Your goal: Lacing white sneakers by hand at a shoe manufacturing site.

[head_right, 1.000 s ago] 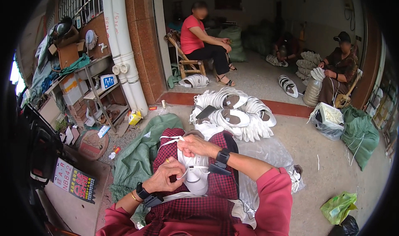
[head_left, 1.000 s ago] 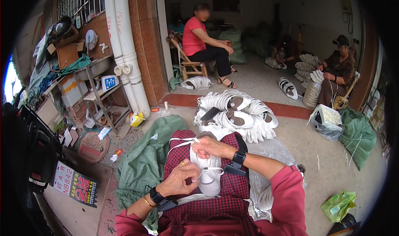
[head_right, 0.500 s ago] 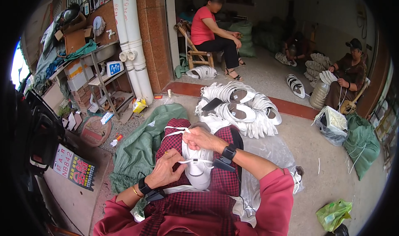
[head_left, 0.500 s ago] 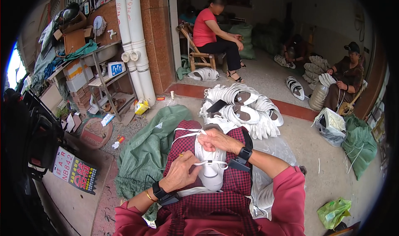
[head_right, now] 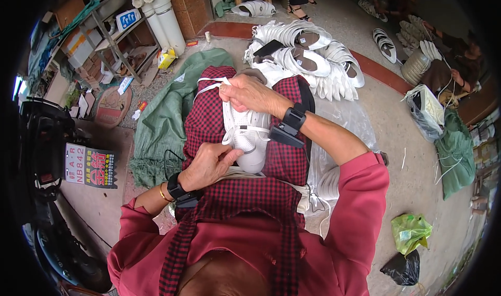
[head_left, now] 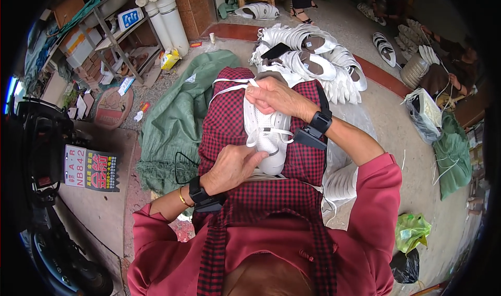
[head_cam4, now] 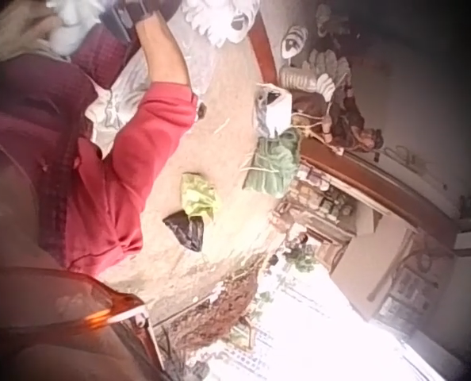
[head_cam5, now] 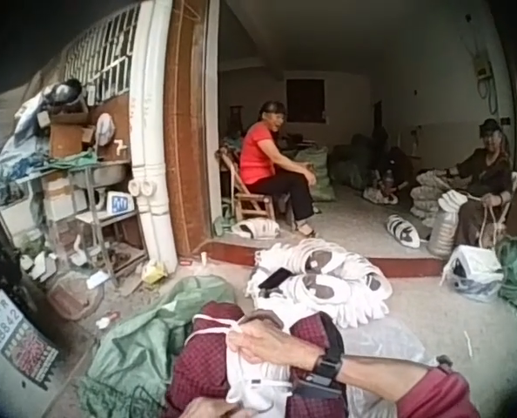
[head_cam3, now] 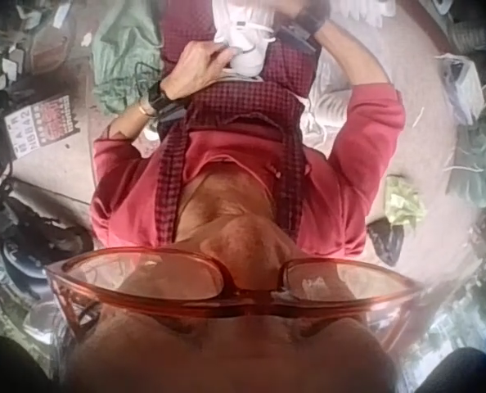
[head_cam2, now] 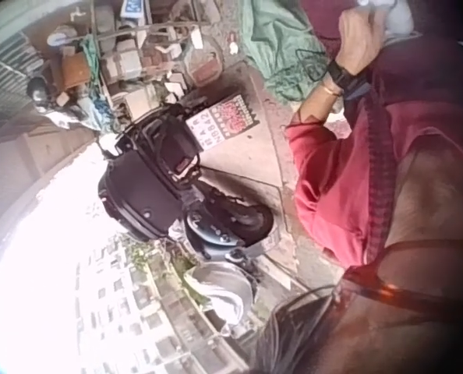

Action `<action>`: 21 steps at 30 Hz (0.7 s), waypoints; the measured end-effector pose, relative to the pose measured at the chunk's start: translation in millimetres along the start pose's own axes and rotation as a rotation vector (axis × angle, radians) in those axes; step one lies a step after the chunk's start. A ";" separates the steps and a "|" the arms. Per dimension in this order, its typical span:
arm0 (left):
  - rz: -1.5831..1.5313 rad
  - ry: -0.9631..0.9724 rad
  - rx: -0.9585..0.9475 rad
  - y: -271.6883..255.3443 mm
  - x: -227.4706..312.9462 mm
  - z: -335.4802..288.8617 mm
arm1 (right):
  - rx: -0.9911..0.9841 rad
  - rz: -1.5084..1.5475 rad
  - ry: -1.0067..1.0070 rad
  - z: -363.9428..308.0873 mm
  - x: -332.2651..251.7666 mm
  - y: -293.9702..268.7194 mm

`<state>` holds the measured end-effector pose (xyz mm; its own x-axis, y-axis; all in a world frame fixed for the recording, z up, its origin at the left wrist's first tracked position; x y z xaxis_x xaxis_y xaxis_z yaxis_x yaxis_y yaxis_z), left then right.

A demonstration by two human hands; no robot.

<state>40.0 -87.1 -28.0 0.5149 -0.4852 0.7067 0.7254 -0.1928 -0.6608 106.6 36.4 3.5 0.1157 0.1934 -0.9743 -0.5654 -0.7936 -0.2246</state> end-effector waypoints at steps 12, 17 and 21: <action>-0.060 -0.173 -0.078 26.0 -36.7 11.4 | 0.178 -0.540 -0.400 26.6 -81.3 -28.6; 0.062 -0.045 0.107 -3.2 -8.6 10.5 | 0.126 -0.513 -0.189 26.3 -63.8 -43.0; -0.024 -0.133 0.219 -32.0 3.1 17.3 | 0.059 -0.296 -0.081 14.6 -26.8 -37.8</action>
<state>26.3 -67.8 -0.3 0.5414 -0.3633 0.7582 0.8124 -0.0061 -0.5830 113.0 69.5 38.3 0.2181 0.4589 -0.8613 -0.5637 -0.6612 -0.4950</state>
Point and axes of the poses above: each hand's wrist, its own z-axis towards the middle knuckle, its own y-axis out of the palm, x = y × z, the point moved 9 cm from there along z, towards the middle knuckle, and after that the axes turned 3 degrees about -x, right-handed, at the moved point
